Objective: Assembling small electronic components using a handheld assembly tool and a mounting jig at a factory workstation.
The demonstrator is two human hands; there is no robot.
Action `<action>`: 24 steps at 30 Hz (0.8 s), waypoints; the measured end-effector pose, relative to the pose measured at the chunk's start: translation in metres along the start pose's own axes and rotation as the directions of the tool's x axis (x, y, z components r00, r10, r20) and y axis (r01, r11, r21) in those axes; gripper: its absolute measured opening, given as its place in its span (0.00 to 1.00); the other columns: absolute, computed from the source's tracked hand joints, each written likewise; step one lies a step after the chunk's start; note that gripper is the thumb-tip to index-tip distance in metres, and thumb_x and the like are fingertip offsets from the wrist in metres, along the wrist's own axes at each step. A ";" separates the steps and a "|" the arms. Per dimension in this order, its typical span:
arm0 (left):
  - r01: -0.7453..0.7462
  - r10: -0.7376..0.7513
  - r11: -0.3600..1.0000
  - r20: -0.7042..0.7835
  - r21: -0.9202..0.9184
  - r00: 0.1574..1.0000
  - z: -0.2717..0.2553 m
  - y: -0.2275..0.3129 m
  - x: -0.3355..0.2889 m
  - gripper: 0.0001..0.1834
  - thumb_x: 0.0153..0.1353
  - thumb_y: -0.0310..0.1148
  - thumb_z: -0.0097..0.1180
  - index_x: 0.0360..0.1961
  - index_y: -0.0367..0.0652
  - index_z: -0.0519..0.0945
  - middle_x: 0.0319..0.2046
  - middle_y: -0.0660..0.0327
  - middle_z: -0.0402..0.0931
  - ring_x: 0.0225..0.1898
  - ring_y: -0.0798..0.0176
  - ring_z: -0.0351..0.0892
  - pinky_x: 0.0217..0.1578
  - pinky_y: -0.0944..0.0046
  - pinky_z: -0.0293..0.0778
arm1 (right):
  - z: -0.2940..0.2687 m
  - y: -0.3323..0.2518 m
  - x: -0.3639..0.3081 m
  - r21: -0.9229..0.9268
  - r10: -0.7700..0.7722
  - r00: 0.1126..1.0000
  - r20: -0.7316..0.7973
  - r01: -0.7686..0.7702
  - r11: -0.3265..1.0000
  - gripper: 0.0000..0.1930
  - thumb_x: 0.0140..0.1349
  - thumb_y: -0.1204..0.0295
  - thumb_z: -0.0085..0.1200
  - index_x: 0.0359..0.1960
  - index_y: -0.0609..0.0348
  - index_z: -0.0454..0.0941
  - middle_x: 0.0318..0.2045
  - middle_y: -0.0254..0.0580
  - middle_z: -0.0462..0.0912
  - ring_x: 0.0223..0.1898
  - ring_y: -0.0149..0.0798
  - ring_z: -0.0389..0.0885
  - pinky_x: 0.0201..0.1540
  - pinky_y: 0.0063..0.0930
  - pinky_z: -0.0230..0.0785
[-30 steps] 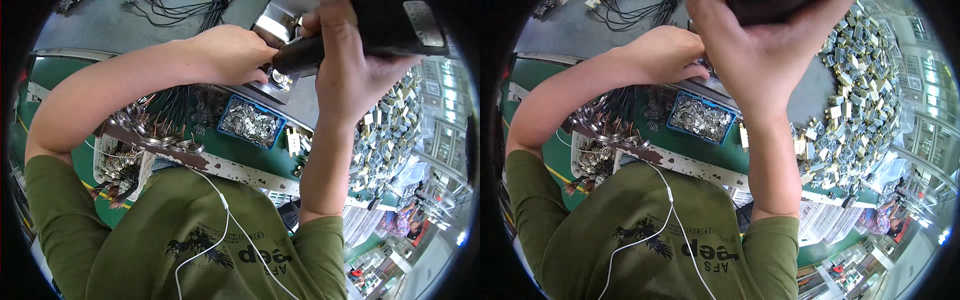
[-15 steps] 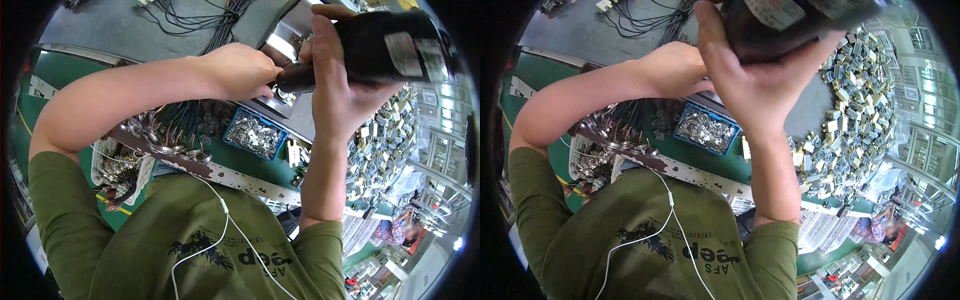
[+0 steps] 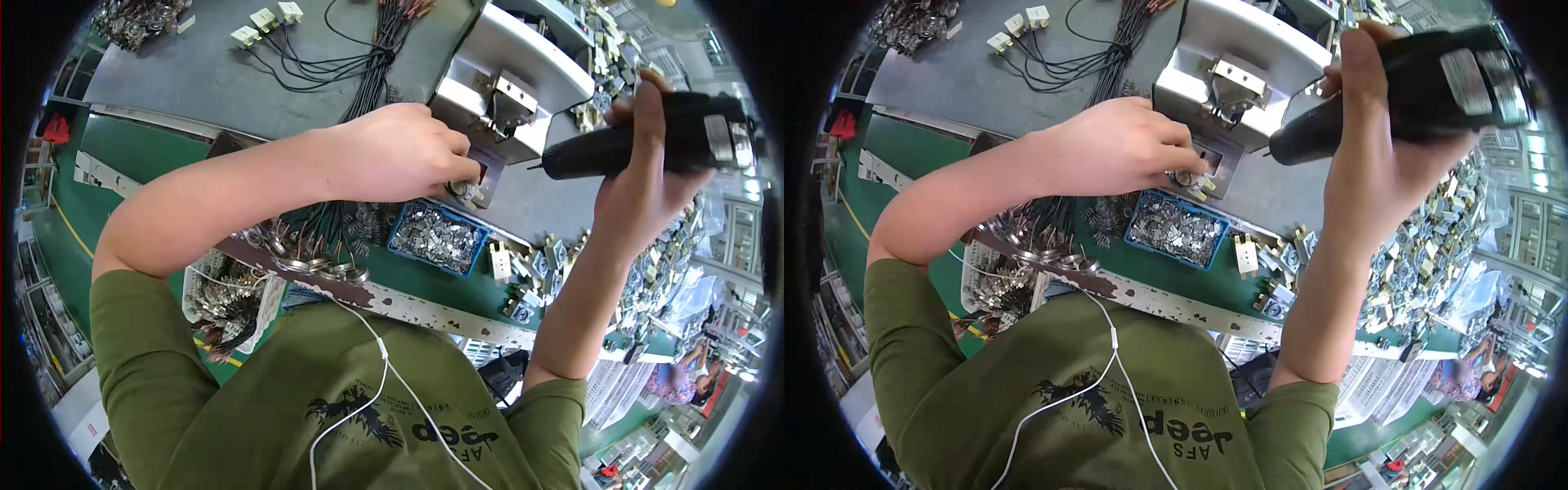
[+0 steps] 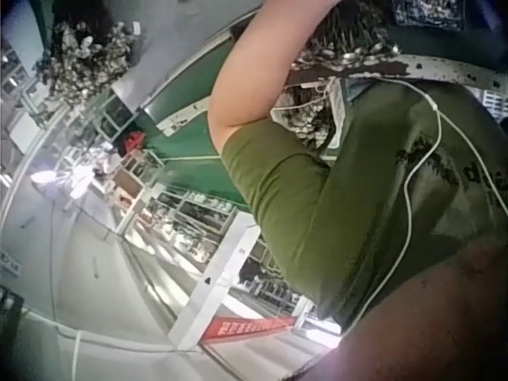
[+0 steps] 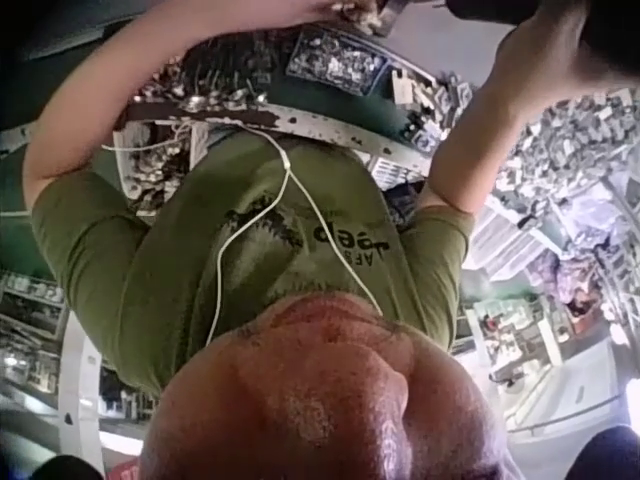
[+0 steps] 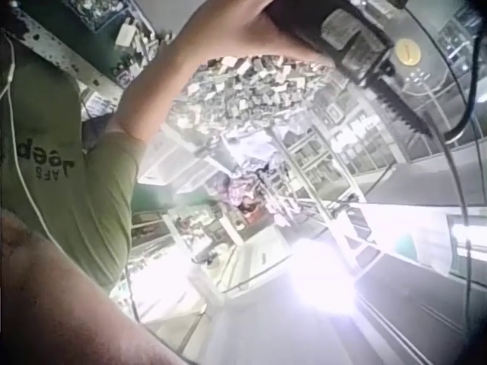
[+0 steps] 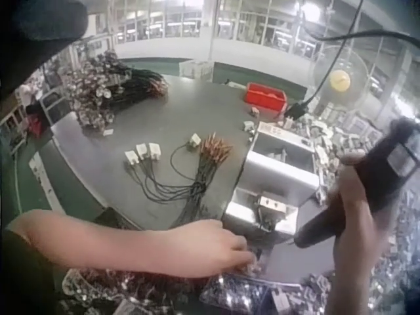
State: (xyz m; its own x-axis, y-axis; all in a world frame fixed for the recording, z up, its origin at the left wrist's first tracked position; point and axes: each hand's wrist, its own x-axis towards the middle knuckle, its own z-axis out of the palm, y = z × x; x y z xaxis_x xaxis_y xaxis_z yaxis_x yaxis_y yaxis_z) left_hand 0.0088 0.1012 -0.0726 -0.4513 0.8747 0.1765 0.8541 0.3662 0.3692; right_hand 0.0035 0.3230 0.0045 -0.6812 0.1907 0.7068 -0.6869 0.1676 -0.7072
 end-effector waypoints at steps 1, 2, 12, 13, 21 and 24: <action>-0.035 0.037 0.996 -0.030 0.076 0.999 -0.003 -0.001 0.000 0.15 0.56 0.35 0.64 0.45 0.47 0.81 0.37 0.60 0.79 0.38 0.54 0.83 0.40 0.53 0.77 | 0.000 0.006 0.002 0.003 0.001 1.000 -0.007 -0.001 1.000 0.16 0.66 0.77 0.63 0.51 0.67 0.72 0.38 0.49 0.87 0.30 0.33 0.84 0.35 0.26 0.79; -0.002 0.001 0.993 0.007 0.116 1.000 -0.005 0.001 -0.001 0.19 0.55 0.36 0.65 0.50 0.52 0.82 0.38 0.66 0.79 0.41 0.63 0.82 0.41 0.61 0.71 | 0.000 0.013 0.003 0.001 -0.009 1.000 0.005 0.009 1.000 0.20 0.65 0.76 0.64 0.54 0.66 0.68 0.40 0.49 0.87 0.32 0.34 0.85 0.38 0.27 0.80; 0.429 0.139 0.801 -0.827 0.418 0.545 -0.103 -0.074 -0.019 0.16 0.66 0.34 0.58 0.53 0.41 0.78 0.37 0.52 0.79 0.40 0.53 0.83 0.41 0.57 0.78 | -0.025 -0.010 -0.026 -0.275 -0.137 0.984 -0.115 0.101 0.956 0.43 0.71 0.77 0.53 0.76 0.54 0.34 0.65 0.61 0.67 0.61 0.46 0.75 0.61 0.37 0.73; 0.422 0.149 0.801 -0.824 0.424 0.547 -0.100 -0.075 -0.020 0.16 0.66 0.34 0.58 0.53 0.41 0.78 0.37 0.52 0.79 0.40 0.53 0.83 0.41 0.57 0.78 | -0.026 -0.008 -0.028 -0.235 -0.194 0.977 -0.090 0.168 0.957 0.43 0.71 0.76 0.54 0.77 0.52 0.33 0.63 0.60 0.68 0.59 0.46 0.75 0.60 0.39 0.72; 0.284 -0.292 0.925 -0.005 0.253 0.956 -0.026 -0.042 -0.027 0.12 0.55 0.35 0.67 0.39 0.46 0.81 0.35 0.59 0.80 0.45 0.53 0.81 0.48 0.52 0.74 | -0.036 0.006 -0.077 -0.319 -0.212 0.976 0.042 0.214 0.923 0.31 0.73 0.75 0.49 0.73 0.58 0.49 0.60 0.64 0.74 0.56 0.49 0.79 0.58 0.43 0.74; 0.232 -0.257 0.901 0.018 0.367 0.966 -0.014 -0.038 -0.028 0.11 0.53 0.34 0.66 0.36 0.46 0.80 0.31 0.61 0.80 0.43 0.54 0.81 0.45 0.53 0.74 | -0.049 -0.005 -0.086 -0.313 -0.190 0.981 0.041 0.193 0.930 0.29 0.73 0.76 0.50 0.71 0.61 0.53 0.58 0.64 0.76 0.54 0.47 0.81 0.57 0.41 0.75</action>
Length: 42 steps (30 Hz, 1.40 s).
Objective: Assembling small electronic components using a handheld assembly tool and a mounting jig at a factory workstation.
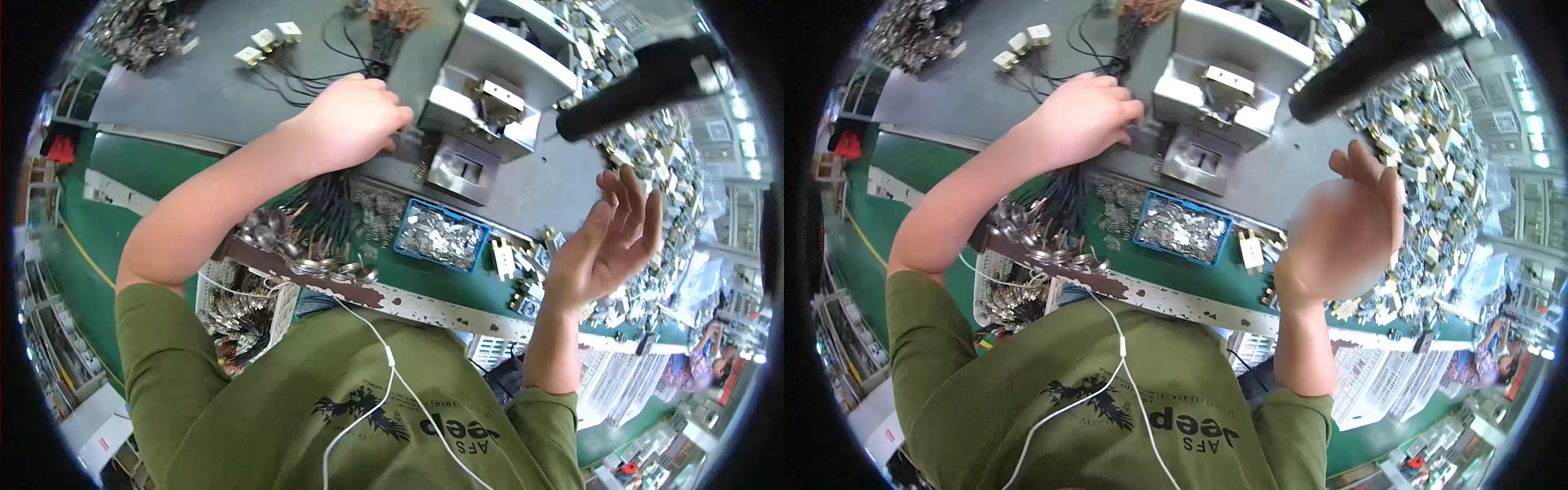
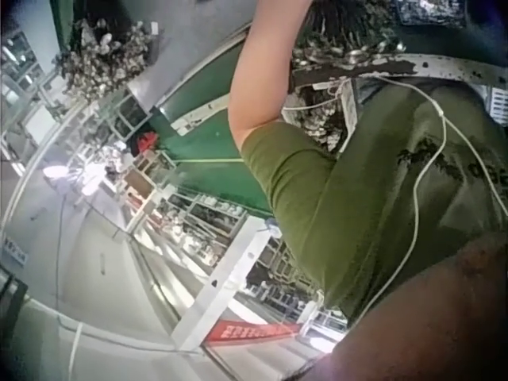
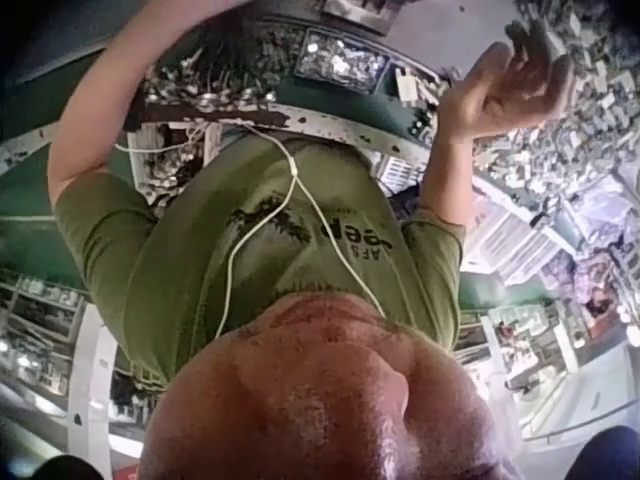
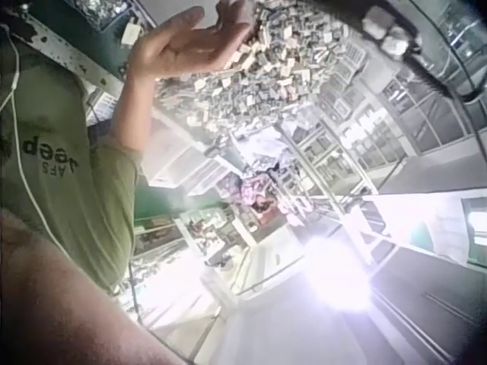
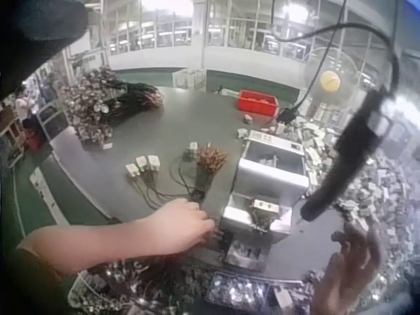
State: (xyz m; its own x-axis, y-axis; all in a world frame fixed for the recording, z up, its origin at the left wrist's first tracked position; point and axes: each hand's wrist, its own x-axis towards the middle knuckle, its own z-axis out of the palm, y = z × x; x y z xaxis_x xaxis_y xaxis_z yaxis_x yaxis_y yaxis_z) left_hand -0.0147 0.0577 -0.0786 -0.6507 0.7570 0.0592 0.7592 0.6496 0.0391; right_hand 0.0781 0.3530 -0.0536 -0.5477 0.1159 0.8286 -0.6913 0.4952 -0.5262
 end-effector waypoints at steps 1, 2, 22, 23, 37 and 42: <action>-0.022 0.025 0.997 -0.052 0.073 0.998 0.005 0.005 0.003 0.09 0.52 0.32 0.64 0.35 0.46 0.80 0.30 0.61 0.81 0.42 0.54 0.82 0.43 0.54 0.74 | -0.012 -0.005 0.000 -0.009 0.027 1.000 0.011 -0.027 1.000 0.29 0.72 0.76 0.51 0.71 0.61 0.53 0.58 0.64 0.76 0.53 0.47 0.81 0.56 0.41 0.75; -0.022 0.032 0.994 -0.083 0.112 0.996 0.004 0.009 0.002 0.08 0.50 0.31 0.63 0.32 0.45 0.79 0.28 0.62 0.80 0.41 0.55 0.81 0.42 0.54 0.74 | -0.019 -0.006 0.009 -0.021 -0.042 0.998 -0.050 0.041 0.999 0.29 0.71 0.79 0.49 0.71 0.63 0.52 0.55 0.64 0.78 0.50 0.47 0.83 0.54 0.40 0.76; -0.017 0.000 0.968 -0.068 -0.250 0.998 -0.005 0.010 -0.004 0.09 0.63 0.27 0.58 0.44 0.39 0.80 0.40 0.54 0.77 0.46 0.47 0.78 0.48 0.52 0.75 | -0.102 0.114 0.016 -0.682 0.382 0.704 0.598 0.198 0.703 0.17 0.56 0.80 0.61 0.49 0.55 0.82 0.49 0.40 0.84 0.52 0.51 0.80 0.56 0.40 0.72; -0.015 0.001 0.965 -0.054 -0.263 0.999 -0.006 0.009 -0.004 0.09 0.63 0.27 0.58 0.44 0.39 0.80 0.40 0.54 0.77 0.46 0.47 0.79 0.48 0.52 0.75 | -0.098 0.110 0.015 -0.684 0.385 0.704 0.597 0.196 0.702 0.17 0.56 0.80 0.61 0.49 0.55 0.82 0.49 0.40 0.84 0.52 0.51 0.80 0.56 0.40 0.72; -0.011 -0.004 0.950 -0.047 -0.311 0.999 -0.012 0.013 -0.011 0.09 0.65 0.30 0.57 0.45 0.41 0.80 0.40 0.56 0.77 0.46 0.50 0.79 0.49 0.53 0.76 | -0.061 0.084 -0.005 -0.739 0.597 0.642 0.481 -0.069 0.670 0.22 0.62 0.66 0.65 0.57 0.55 0.78 0.49 0.48 0.85 0.52 0.49 0.81 0.54 0.39 0.75; 0.015 -0.019 0.921 -0.006 -0.390 1.000 -0.020 0.017 -0.008 0.08 0.64 0.32 0.60 0.40 0.42 0.77 0.38 0.57 0.76 0.43 0.51 0.79 0.44 0.53 0.75 | -0.057 0.081 -0.009 -0.698 0.502 0.694 0.516 0.001 0.716 0.20 0.60 0.72 0.64 0.55 0.54 0.80 0.46 0.45 0.85 0.50 0.46 0.82 0.55 0.36 0.73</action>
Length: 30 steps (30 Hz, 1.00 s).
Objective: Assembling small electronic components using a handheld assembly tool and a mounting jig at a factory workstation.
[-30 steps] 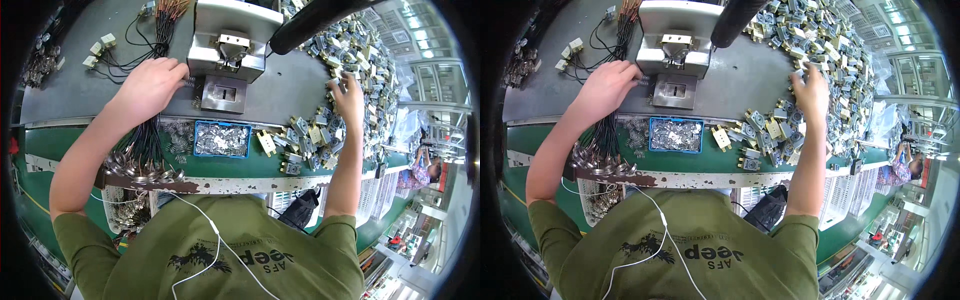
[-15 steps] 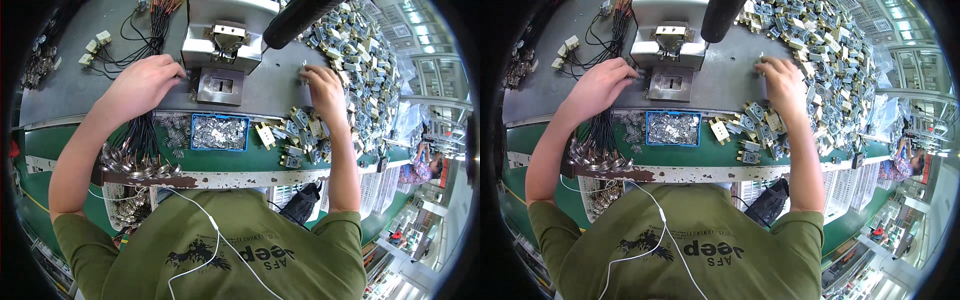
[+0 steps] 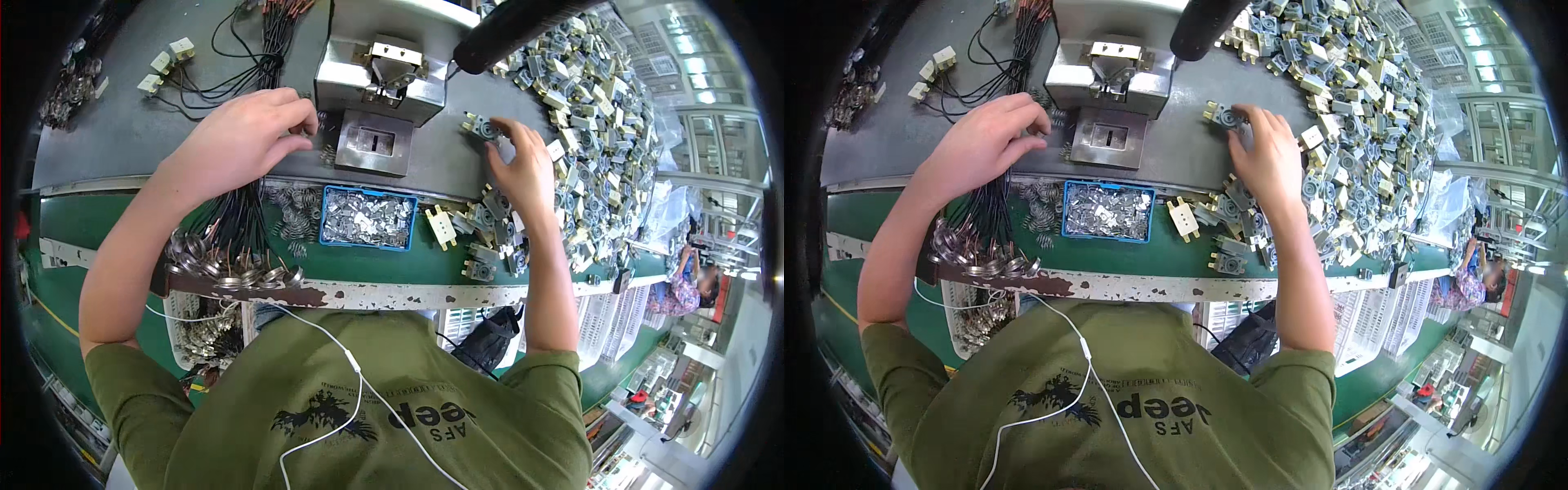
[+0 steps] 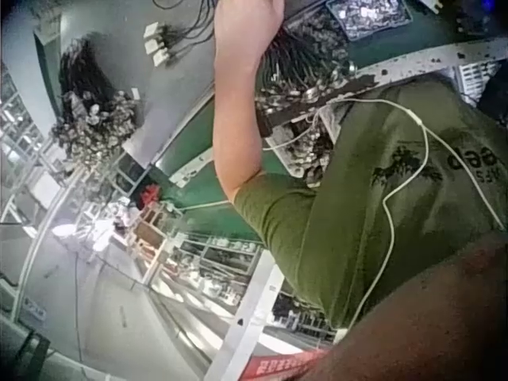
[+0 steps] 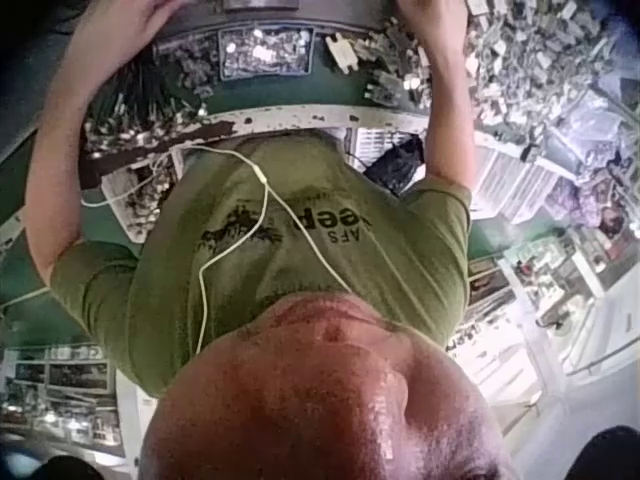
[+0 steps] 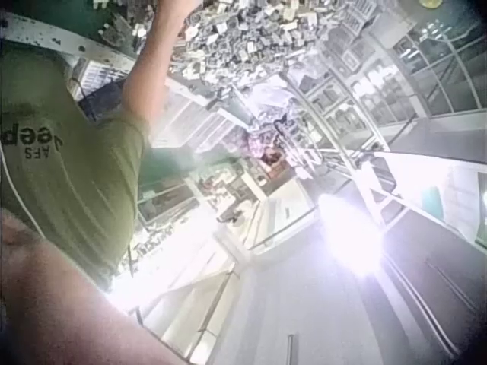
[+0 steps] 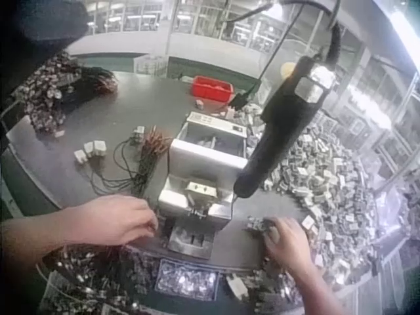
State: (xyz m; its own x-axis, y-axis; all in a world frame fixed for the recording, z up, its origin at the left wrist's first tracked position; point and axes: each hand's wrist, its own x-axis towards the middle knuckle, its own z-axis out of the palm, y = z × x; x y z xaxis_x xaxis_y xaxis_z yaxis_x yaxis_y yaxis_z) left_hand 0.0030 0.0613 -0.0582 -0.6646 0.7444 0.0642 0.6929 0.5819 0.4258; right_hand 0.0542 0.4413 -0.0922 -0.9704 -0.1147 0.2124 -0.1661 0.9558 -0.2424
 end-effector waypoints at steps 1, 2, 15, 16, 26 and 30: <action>0.005 -0.005 1.000 -0.002 0.000 1.000 0.000 -0.002 -0.002 0.08 0.64 0.32 0.60 0.40 0.42 0.77 0.38 0.57 0.76 0.43 0.51 0.79 0.44 0.53 0.75 | -0.005 -0.009 -0.002 0.002 -0.005 1.000 0.002 0.005 1.000 0.20 0.60 0.72 0.64 0.55 0.54 0.80 0.46 0.45 0.85 0.50 0.46 0.82 0.55 0.36 0.73; -0.023 0.023 1.000 -0.030 -0.003 0.999 0.001 -0.004 -0.003 0.08 0.64 0.33 0.60 0.40 0.43 0.77 0.37 0.57 0.76 0.42 0.51 0.79 0.43 0.53 0.75 | -0.012 -0.019 -0.005 0.037 -0.033 0.998 -0.054 0.035 0.999 0.19 0.59 0.73 0.64 0.54 0.55 0.80 0.46 0.45 0.85 0.50 0.45 0.82 0.56 0.35 0.72; -0.030 0.009 0.998 -0.305 -0.063 0.952 -0.018 -0.004 -0.005 0.11 0.66 0.32 0.57 0.48 0.44 0.79 0.28 0.57 0.75 0.28 0.56 0.75 0.33 0.56 0.72 | 0.020 -0.100 0.008 0.170 -0.427 0.894 -0.138 0.446 0.879 0.16 0.56 0.78 0.66 0.48 0.55 0.84 0.46 0.42 0.86 0.46 0.48 0.82 0.51 0.39 0.75; 0.053 -0.075 0.993 -0.222 -0.105 0.972 -0.031 0.007 -0.005 0.12 0.66 0.32 0.58 0.48 0.41 0.80 0.32 0.55 0.77 0.33 0.54 0.79 0.37 0.57 0.75 | 0.020 -0.104 0.009 0.242 -0.359 0.929 -0.088 0.370 0.897 0.14 0.58 0.76 0.65 0.47 0.55 0.84 0.46 0.43 0.86 0.47 0.48 0.83 0.51 0.38 0.75; 0.127 -0.149 0.984 -0.194 -0.122 0.970 -0.049 0.007 -0.024 0.11 0.66 0.33 0.57 0.46 0.38 0.80 0.37 0.52 0.80 0.38 0.51 0.82 0.41 0.55 0.77 | 0.018 -0.116 0.011 0.024 -0.488 0.863 -0.130 0.495 0.869 0.14 0.58 0.78 0.63 0.47 0.53 0.85 0.46 0.40 0.87 0.47 0.47 0.82 0.53 0.37 0.75; 0.258 -0.234 0.947 0.141 -0.189 0.962 -0.054 -0.004 -0.038 0.11 0.63 0.28 0.55 0.46 0.39 0.81 0.30 0.58 0.78 0.31 0.60 0.77 0.33 0.61 0.71 | 0.017 -0.149 -0.009 0.476 -0.382 0.924 0.019 0.328 0.816 0.12 0.63 0.75 0.62 0.49 0.56 0.85 0.43 0.45 0.87 0.40 0.44 0.84 0.43 0.34 0.76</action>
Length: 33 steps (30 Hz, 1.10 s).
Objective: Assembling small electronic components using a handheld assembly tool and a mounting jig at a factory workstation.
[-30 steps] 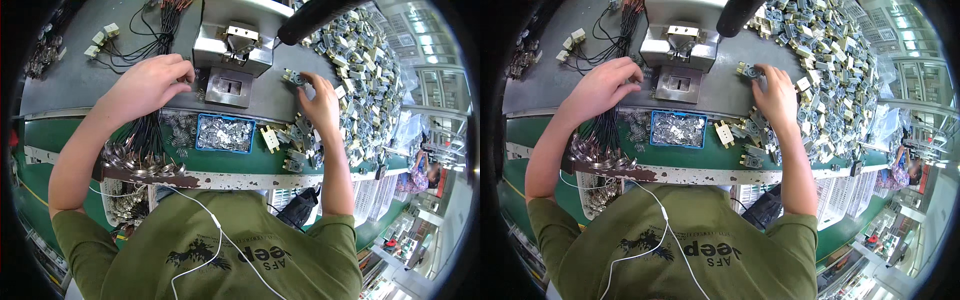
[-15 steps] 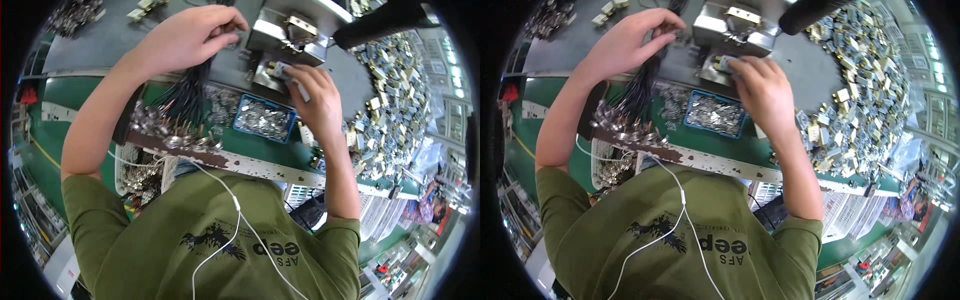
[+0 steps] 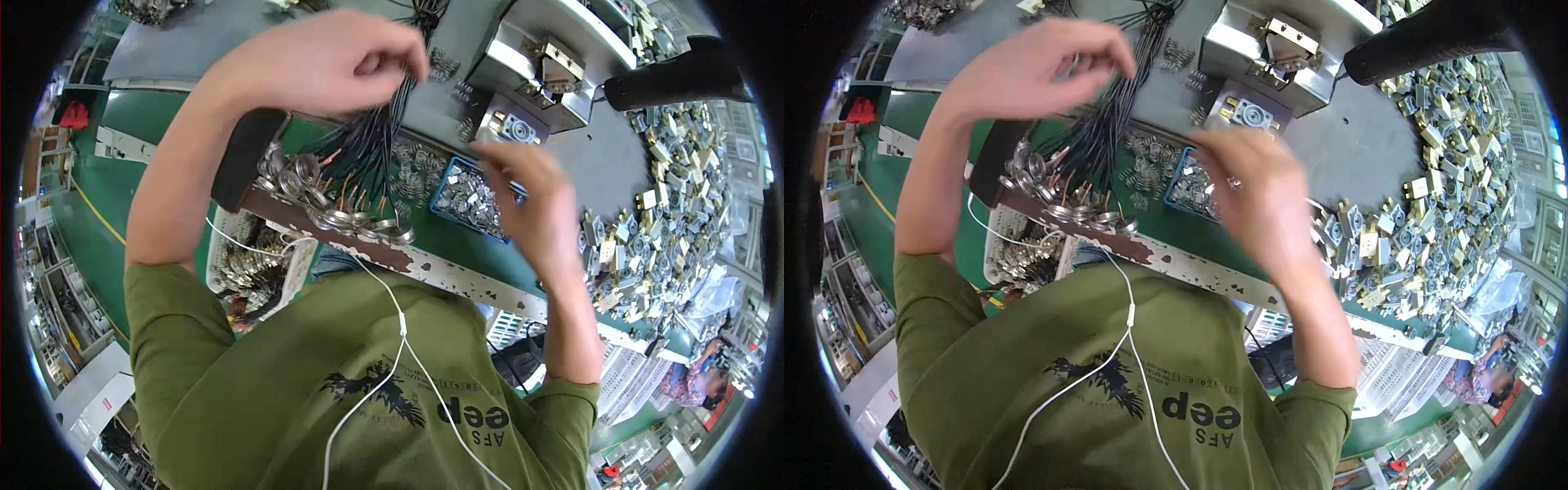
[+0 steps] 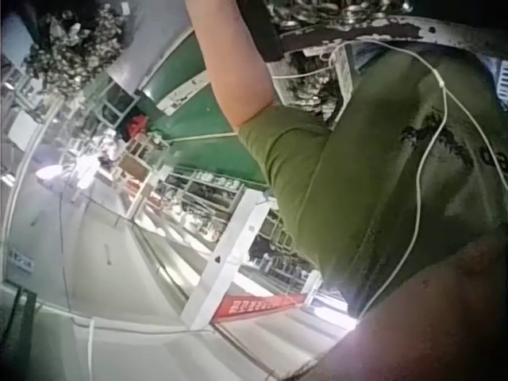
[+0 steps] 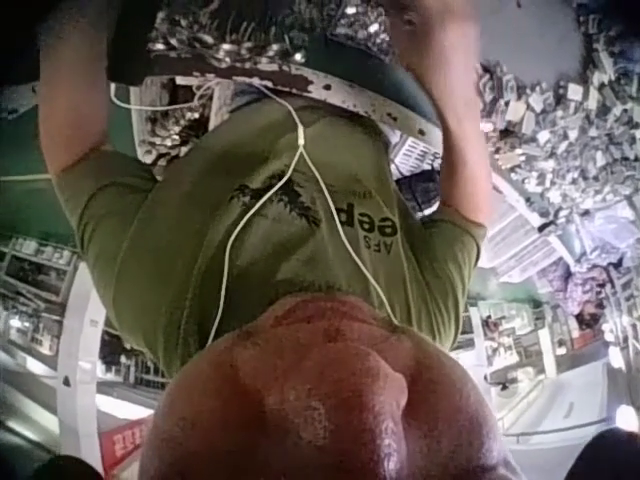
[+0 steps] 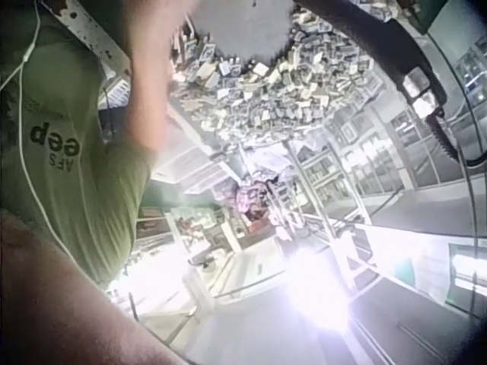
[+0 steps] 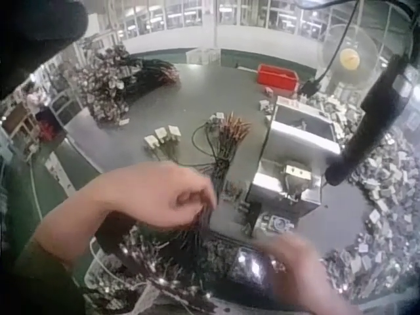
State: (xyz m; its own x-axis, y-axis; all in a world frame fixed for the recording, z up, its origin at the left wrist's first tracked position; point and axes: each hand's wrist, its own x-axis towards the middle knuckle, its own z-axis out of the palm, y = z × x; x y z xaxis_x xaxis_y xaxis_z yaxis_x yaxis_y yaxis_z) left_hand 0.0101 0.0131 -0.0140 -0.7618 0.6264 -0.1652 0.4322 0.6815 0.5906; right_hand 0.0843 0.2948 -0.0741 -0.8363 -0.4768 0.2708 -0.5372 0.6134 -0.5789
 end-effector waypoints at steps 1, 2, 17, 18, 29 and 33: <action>-0.004 0.004 1.000 0.007 0.017 1.000 -0.003 -0.002 -0.002 0.11 0.63 0.28 0.55 0.46 0.39 0.81 0.30 0.58 0.78 0.31 0.60 0.77 0.33 0.61 0.71 | 0.014 -0.012 0.004 0.173 0.118 0.988 0.103 -0.135 0.976 0.11 0.66 0.74 0.59 0.50 0.59 0.83 0.39 0.45 0.88 0.35 0.40 0.84 0.39 0.32 0.76; 0.000 -0.002 1.000 0.159 0.010 0.987 -0.005 0.002 -0.007 0.12 0.60 0.29 0.55 0.44 0.39 0.81 0.28 0.58 0.77 0.29 0.60 0.77 0.32 0.61 0.71 | 0.025 -0.023 0.012 0.255 0.156 0.963 0.220 -0.211 0.944 0.11 0.69 0.72 0.56 0.50 0.62 0.82 0.34 0.46 0.87 0.30 0.37 0.83 0.37 0.31 0.76; -0.012 -0.004 0.999 0.332 0.045 0.943 0.007 0.007 -0.030 0.21 0.54 0.32 0.54 0.51 0.44 0.80 0.24 0.58 0.77 0.29 0.51 0.78 0.32 0.52 0.72 | 0.051 -0.017 0.020 0.584 0.202 0.810 0.550 -0.546 0.600 0.04 0.74 0.74 0.48 0.42 0.61 0.69 0.33 0.36 0.81 0.33 0.28 0.81 0.39 0.24 0.77; -0.040 0.018 0.997 0.338 0.059 0.941 0.009 0.008 -0.029 0.23 0.54 0.32 0.54 0.54 0.46 0.79 0.25 0.57 0.78 0.30 0.49 0.78 0.33 0.50 0.72 | 0.046 -0.021 0.022 0.604 0.211 0.784 0.584 -0.593 0.533 0.04 0.75 0.74 0.47 0.44 0.61 0.68 0.34 0.37 0.82 0.35 0.29 0.83 0.41 0.25 0.78; -0.040 -0.078 0.902 0.253 0.430 0.964 0.023 0.034 -0.024 0.22 0.51 0.29 0.53 0.50 0.51 0.80 0.27 0.49 0.79 0.35 0.43 0.81 0.35 0.42 0.74 | 0.045 -0.030 0.009 0.618 0.260 0.810 0.526 -0.573 0.537 0.09 0.78 0.72 0.43 0.55 0.62 0.67 0.40 0.39 0.79 0.42 0.29 0.81 0.47 0.26 0.77; -0.063 -0.076 0.884 0.276 0.463 0.958 0.028 0.033 -0.022 0.21 0.51 0.29 0.53 0.50 0.51 0.80 0.27 0.49 0.79 0.35 0.43 0.82 0.36 0.42 0.74 | 0.049 -0.031 0.005 0.605 0.291 0.833 0.471 -0.545 0.581 0.09 0.79 0.72 0.42 0.54 0.62 0.68 0.39 0.36 0.77 0.42 0.27 0.77 0.48 0.25 0.76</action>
State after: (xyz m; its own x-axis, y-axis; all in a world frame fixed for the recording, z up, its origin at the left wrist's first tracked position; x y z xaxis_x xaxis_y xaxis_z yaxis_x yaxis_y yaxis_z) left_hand 0.0547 0.0326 -0.0129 -0.6297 0.6529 -0.4209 0.6538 0.7381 0.1668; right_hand 0.1027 0.2423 -0.0929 -0.8010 -0.5150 -0.3050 0.2101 0.2353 -0.9489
